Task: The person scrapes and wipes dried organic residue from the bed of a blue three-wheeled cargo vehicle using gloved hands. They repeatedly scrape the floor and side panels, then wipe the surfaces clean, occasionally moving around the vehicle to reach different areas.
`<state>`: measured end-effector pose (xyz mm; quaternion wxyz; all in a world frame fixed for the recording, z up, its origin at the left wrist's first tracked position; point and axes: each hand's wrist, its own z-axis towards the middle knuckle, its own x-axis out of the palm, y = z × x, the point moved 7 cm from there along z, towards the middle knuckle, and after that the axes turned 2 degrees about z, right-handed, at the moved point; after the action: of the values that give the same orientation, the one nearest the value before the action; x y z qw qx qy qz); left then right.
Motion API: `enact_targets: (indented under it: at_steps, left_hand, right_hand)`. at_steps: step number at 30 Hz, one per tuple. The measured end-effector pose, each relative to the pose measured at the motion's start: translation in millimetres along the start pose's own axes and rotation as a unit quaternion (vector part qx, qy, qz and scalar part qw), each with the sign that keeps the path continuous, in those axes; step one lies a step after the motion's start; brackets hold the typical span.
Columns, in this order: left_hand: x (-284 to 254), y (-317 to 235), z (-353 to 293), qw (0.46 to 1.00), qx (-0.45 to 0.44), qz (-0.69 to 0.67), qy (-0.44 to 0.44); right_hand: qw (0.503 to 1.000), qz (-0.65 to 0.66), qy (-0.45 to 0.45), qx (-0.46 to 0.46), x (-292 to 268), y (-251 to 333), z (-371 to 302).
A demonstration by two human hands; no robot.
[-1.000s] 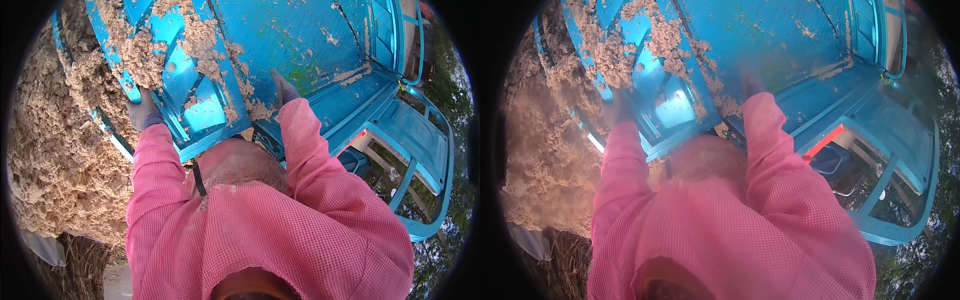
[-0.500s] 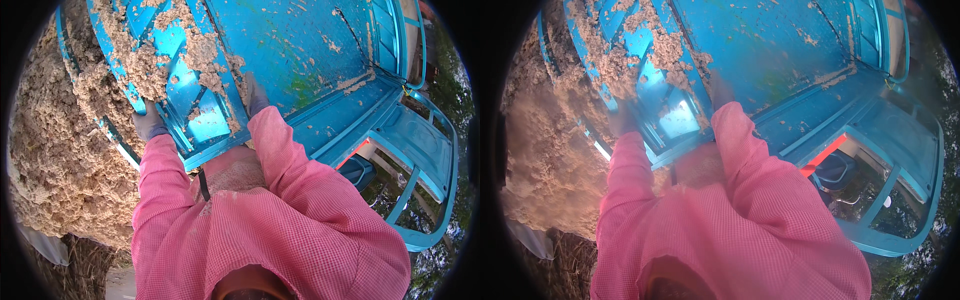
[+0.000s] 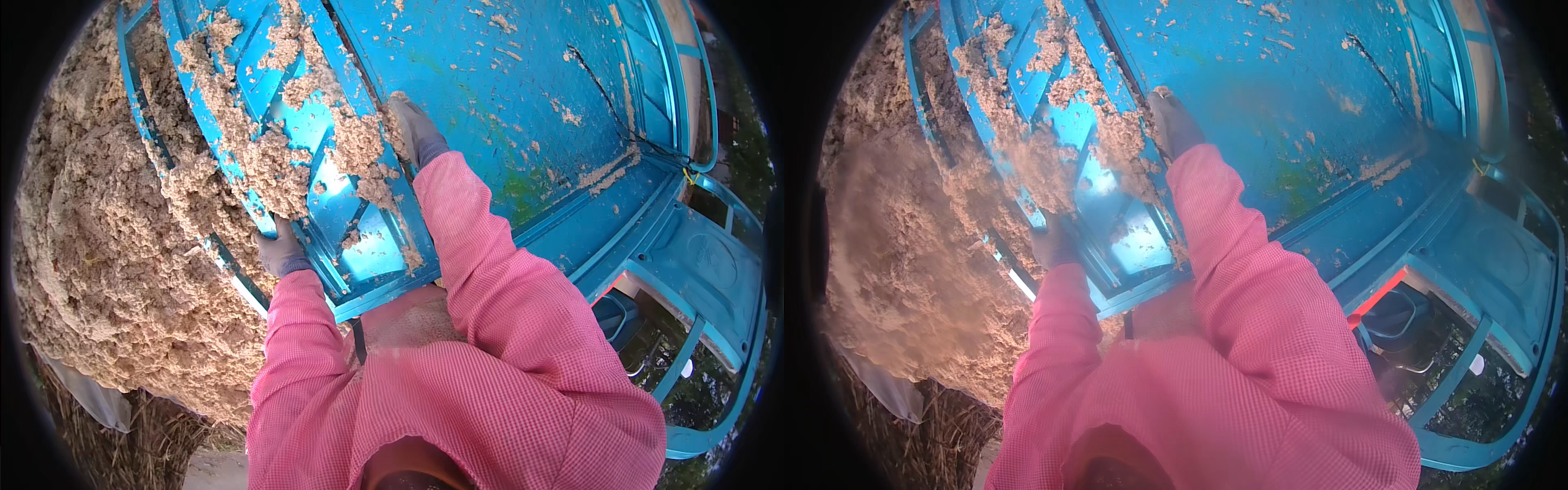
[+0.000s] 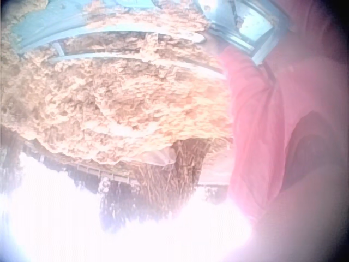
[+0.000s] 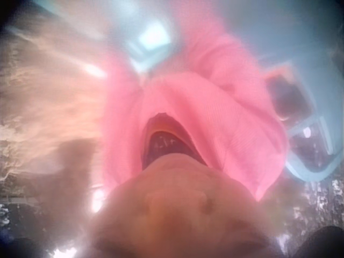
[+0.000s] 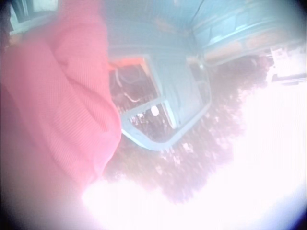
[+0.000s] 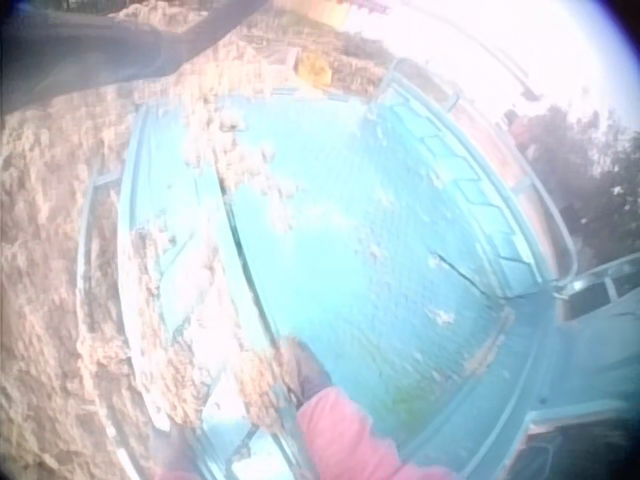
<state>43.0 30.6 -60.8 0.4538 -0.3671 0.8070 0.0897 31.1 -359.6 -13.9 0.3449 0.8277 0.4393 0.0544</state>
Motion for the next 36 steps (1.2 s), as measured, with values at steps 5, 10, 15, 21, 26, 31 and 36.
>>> enact_targets:
  at_steps: [5, 10, 15, 21, 26, 31, 36]
  left_hand:
    - [-1.1, -1.1, -1.3, 1.0, -0.004, -0.009, -0.007]
    - [-8.0, -8.1, -8.5, 1.0, -0.006, -0.018, -0.009]
    - [-9.9, -11.1, -13.3, 1.0, 0.014, -0.026, -0.01]
    - [-10.8, -8.5, -7.9, 0.996, 0.046, -0.002, -0.083]
    - [2.5, 4.1, -0.6, 0.998, 0.013, -0.061, -0.005]
    - [-1.5, 1.4, -0.9, 0.998, 0.01, -0.068, -0.004]
    - [-9.4, -6.5, -5.7, 1.0, -0.011, -0.021, 0.014]
  right_hand:
    - [0.981, -0.162, 0.025, -0.105, 19.3, 24.4, 30.2]
    - [0.984, -0.17, 0.056, -0.005, 21.6, 36.3, 12.6]
    - [0.939, -0.084, 0.151, -0.298, 79.5, 63.9, -67.8]
    - [0.935, -0.256, -0.047, -0.24, 46.3, 22.0, -109.1]
    - [0.954, -0.287, -0.086, -0.032, 27.4, -72.2, -102.5]
    - [0.964, -0.22, -0.076, -0.133, 82.1, -46.7, -43.7]
    - [0.929, -0.26, 0.13, -0.229, 175.8, 85.8, 0.7]
